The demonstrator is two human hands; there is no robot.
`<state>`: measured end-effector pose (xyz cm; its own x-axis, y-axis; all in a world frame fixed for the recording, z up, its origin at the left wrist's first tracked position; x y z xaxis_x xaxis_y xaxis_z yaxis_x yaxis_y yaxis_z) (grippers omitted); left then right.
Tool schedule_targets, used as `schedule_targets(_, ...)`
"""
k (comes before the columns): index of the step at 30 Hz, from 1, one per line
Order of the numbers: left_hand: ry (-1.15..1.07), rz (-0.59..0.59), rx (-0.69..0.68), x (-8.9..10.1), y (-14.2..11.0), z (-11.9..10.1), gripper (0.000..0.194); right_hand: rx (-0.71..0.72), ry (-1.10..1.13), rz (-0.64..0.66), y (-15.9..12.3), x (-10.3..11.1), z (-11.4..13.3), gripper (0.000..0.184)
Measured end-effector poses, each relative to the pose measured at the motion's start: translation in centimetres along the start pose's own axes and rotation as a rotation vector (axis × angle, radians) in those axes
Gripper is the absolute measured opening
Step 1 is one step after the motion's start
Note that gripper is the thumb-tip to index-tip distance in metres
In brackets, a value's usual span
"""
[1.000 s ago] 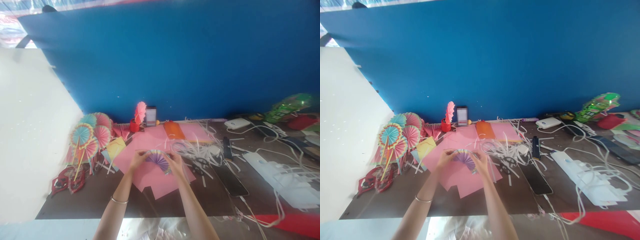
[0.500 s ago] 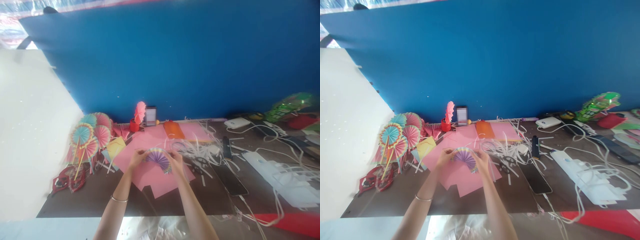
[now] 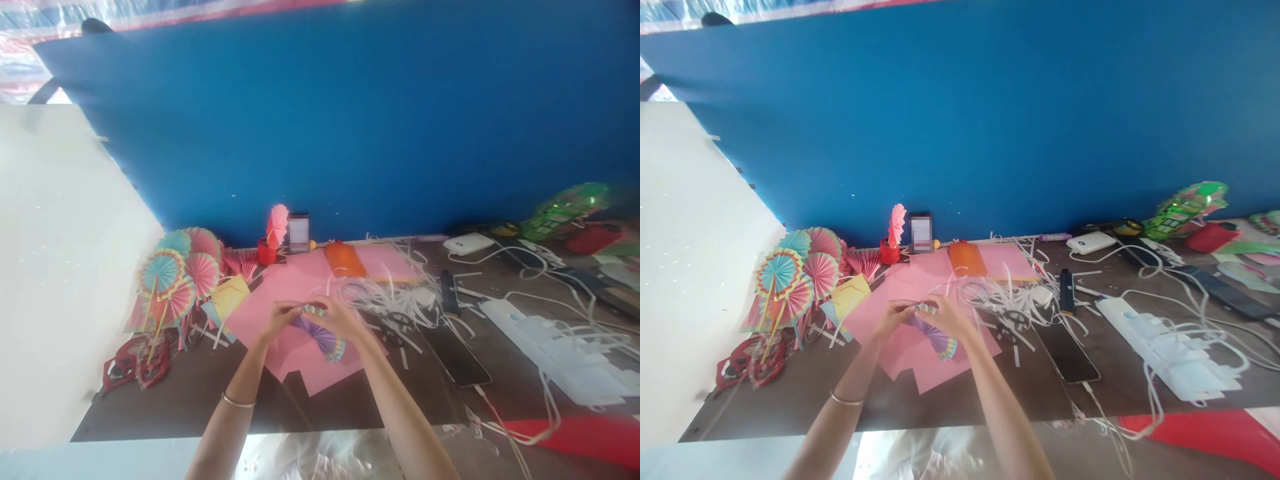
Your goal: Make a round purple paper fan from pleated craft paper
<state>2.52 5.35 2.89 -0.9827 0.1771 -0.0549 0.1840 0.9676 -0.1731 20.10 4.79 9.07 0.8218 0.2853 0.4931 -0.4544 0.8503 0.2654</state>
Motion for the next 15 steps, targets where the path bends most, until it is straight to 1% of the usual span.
schedule_targets(2, -0.012, 0.014, 0.019, 0.0, 0.1, 0.2, 0.036, 0.008, -0.047, 0.031, 0.7, -0.1, 0.2, 0.018)
schedule_targets(6, -0.028, 0.002, 0.060, 0.3, 0.6, 1.0, 0.037, -0.006, -0.071, 0.021, 1.0, 0.1, -0.2, 0.019)
schedule_targets(10, -0.025, 0.014, 0.042, 0.4, 0.8, 1.2, 0.035, -0.038, -0.043, -0.018, 0.6, 0.3, -0.5, 0.017)
schedule_targets(15, -0.045, 0.048, 0.035, 0.2, 0.8, 1.1, 0.035, -0.076, -0.011, -0.021, 0.8, 0.2, -1.0, 0.019)
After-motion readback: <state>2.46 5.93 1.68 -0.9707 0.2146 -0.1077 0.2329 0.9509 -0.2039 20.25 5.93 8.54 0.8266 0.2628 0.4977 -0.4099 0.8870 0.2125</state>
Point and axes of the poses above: each hand's wrist, its own y-axis towards the middle knuckle, its own x-axis out of the back of the hand, z = x × y, the point moved 1 cm from there along y, towards the middle knuckle, and after that the axes turned 10 degrees about x, right-handed, at the moved point
